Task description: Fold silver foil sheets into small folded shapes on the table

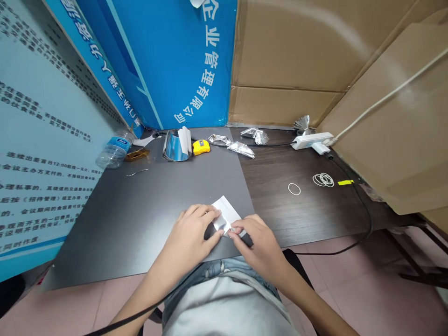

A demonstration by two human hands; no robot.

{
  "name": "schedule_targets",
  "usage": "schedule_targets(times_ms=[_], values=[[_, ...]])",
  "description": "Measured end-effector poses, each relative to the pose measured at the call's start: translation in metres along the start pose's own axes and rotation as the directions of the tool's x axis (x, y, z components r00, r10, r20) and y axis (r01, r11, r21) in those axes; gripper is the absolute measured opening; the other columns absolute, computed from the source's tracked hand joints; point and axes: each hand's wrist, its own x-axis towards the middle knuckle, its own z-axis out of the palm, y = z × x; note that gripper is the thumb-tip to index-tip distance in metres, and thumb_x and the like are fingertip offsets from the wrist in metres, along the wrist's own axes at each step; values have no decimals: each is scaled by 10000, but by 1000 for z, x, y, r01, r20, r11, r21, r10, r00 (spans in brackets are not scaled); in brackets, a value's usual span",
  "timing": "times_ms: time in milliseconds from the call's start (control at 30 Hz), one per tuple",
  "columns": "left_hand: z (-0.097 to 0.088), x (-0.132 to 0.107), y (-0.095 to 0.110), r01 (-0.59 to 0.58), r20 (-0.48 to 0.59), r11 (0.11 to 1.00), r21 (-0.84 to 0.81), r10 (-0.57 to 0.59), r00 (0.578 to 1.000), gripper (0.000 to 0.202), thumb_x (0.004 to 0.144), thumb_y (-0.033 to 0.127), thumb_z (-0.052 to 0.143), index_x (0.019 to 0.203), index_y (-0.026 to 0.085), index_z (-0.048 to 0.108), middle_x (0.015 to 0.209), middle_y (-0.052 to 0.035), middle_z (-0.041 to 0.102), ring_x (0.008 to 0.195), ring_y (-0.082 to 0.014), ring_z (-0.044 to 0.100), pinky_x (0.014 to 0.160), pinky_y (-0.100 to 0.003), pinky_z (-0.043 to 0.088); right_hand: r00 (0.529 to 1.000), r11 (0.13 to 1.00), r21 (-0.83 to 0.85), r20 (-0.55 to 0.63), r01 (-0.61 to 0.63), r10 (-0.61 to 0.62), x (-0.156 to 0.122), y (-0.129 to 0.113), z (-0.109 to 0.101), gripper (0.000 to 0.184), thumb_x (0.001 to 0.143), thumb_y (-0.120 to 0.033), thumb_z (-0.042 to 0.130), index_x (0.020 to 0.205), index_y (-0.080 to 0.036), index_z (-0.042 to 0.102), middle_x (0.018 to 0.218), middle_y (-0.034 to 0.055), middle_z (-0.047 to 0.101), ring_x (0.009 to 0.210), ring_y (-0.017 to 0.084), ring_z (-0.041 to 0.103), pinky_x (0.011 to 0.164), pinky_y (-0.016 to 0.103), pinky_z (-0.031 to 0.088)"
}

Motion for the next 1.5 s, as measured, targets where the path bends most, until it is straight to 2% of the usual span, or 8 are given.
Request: schedule_targets(times_ms=[167,300,833,1067,1167,1267,1400,1500], values=[[6,-4,4,34,-52,999,-34,-36,998,323,1003,376,617,1295,252,679,1328,-89,693,1245,-302,599,1054,-494,490,999,1000,5,-30,-24,24,0,-1,1,101,972,-164,665,1032,-244,675,903,33,717,910,226,656,790,352,568],[12,-7,4,51,-84,998,-30,-53,995,377,975,423,670,1312,255,676,1356,-97,681,1277,-325,581,1084,-535,474,999,1000,7,-42,-29,29,1,-2,1,105,971,-160,644,1023,-244,680,891,42,719,895,233,667,769,359,584],[14,-6,7,71,-87,997,-14,-72,994,345,975,381,667,1295,254,672,1361,-86,677,1301,-324,565,1103,-534,454,996,996,19,-18,-84,85,0,-2,2,107,987,-182,640,1078,-234,664,906,51,724,935,251,660,819,384,576],[16,-6,6,85,-77,996,-17,-86,993,358,979,414,666,1298,252,669,1360,-83,673,1303,-328,558,1096,-539,453,992,992,31,-17,-124,125,2,-2,0,99,972,-185,678,1055,-236,659,897,29,717,940,235,646,809,360,562],[17,-6,5,88,-97,996,-11,-88,991,361,975,414,669,1299,255,672,1351,-80,679,1306,-332,561,1093,-533,457,996,998,41,-80,-43,46,-3,0,-4,107,970,-169,680,1045,-238,647,905,25,692,920,215,630,787,339,549],[18,-7,5,80,-115,997,-13,-81,990,366,973,416,669,1300,251,671,1340,-80,684,1296,-330,571,1091,-532,462,985,993,-39,-128,114,-118,-14,1,-7,145,981,-156,662,1107,-226,649,972,49,684,951,218,607,865,375,533],[18,-7,4,62,-120,998,-8,-63,991,378,967,421,676,1300,241,667,1330,-84,685,1269,-326,581,1070,-528,475,958,912,-309,-6,271,-287,-26,-1,-5,363,983,-217,677,1341,-187,623,1043,89,699,968,256,583,894,452,482],[19,-7,5,62,-122,998,6,-61,991,388,965,421,679,1304,233,660,1337,-89,685,1273,-328,582,1070,-529,473,945,855,-413,43,313,-325,-30,-2,0,384,989,-266,669,1357,-167,626,1072,94,721,964,271,585,911,490,446]])
